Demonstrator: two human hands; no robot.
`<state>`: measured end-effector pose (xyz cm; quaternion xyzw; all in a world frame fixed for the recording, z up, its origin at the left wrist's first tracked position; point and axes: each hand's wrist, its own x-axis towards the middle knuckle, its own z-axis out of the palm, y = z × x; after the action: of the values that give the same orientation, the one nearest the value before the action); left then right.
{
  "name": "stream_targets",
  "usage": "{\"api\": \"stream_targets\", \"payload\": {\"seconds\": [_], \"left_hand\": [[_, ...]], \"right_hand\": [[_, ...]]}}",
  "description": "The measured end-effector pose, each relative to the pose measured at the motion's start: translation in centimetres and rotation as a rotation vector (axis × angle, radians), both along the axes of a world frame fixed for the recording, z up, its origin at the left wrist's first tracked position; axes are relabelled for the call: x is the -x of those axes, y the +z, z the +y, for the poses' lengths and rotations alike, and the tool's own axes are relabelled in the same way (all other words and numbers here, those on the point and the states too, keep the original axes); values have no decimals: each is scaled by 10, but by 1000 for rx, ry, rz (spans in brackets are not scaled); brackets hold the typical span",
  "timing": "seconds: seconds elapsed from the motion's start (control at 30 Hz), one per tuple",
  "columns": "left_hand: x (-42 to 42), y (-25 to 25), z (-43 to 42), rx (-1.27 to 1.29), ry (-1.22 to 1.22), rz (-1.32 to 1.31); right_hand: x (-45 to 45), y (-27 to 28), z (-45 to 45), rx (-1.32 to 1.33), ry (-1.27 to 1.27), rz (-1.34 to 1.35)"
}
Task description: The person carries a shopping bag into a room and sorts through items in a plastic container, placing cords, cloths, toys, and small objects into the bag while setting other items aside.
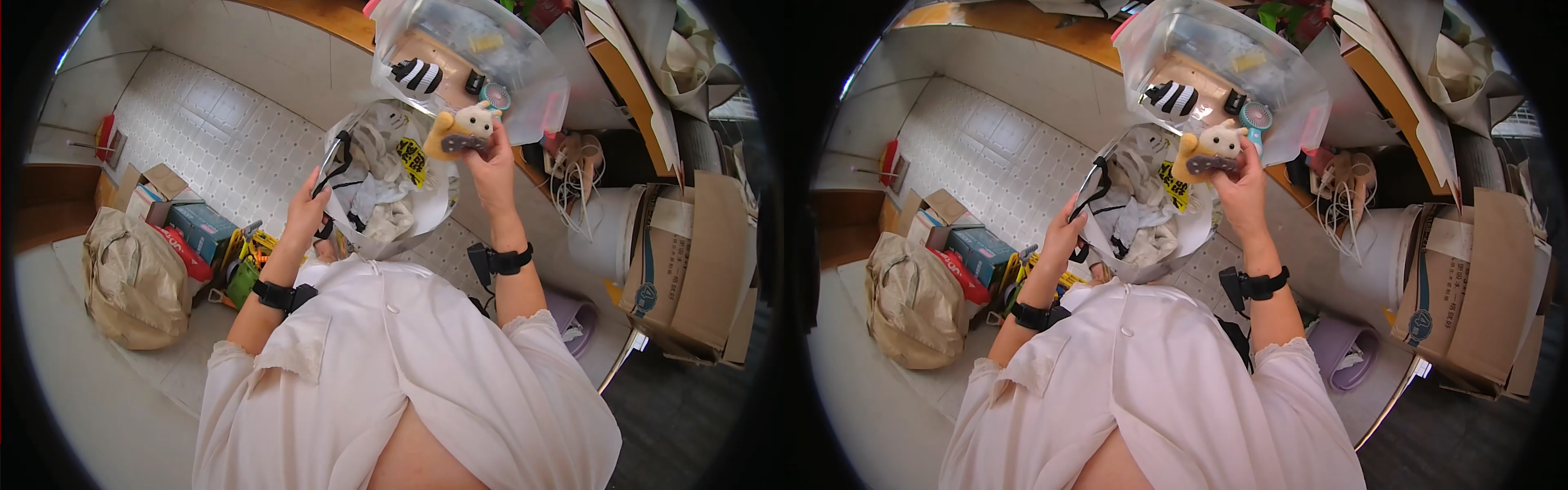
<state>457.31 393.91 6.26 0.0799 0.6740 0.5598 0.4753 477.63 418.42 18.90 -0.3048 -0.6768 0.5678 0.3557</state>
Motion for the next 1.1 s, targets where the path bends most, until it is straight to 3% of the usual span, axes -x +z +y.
{"api": "stream_targets", "payload": {"seconds": [0.2,0.27,0.3,0.4,0.43,0.53,0.77,0.83,1.03,1.1], "left_hand": [[-1,5,-1,33,-28,-2],[-1,7,0,17,-25,-11],[-1,8,0,5,-17,-20],[0,6,-1,0,-23,-21],[0,6,-1,0,-23,-21],[-1,5,-2,3,-34,-13],[-3,1,-7,17,-27,-6],[-1,1,-7,8,-23,-2],[-2,-2,-10,-19,23,2],[-2,0,-11,12,-7,-8]], "right_hand": [[-3,-7,-7,107,22,24],[-4,-14,-14,78,132,-224],[-1,-10,-20,76,128,-224],[9,5,-31,-378,140,-534],[10,4,-26,-379,141,-534],[12,3,5,-854,-90,-620],[18,-7,60,-977,-178,-965],[24,-7,78,-798,-107,-1179],[31,16,93,-597,-325,-681],[30,12,109,-534,-342,-661]]}}
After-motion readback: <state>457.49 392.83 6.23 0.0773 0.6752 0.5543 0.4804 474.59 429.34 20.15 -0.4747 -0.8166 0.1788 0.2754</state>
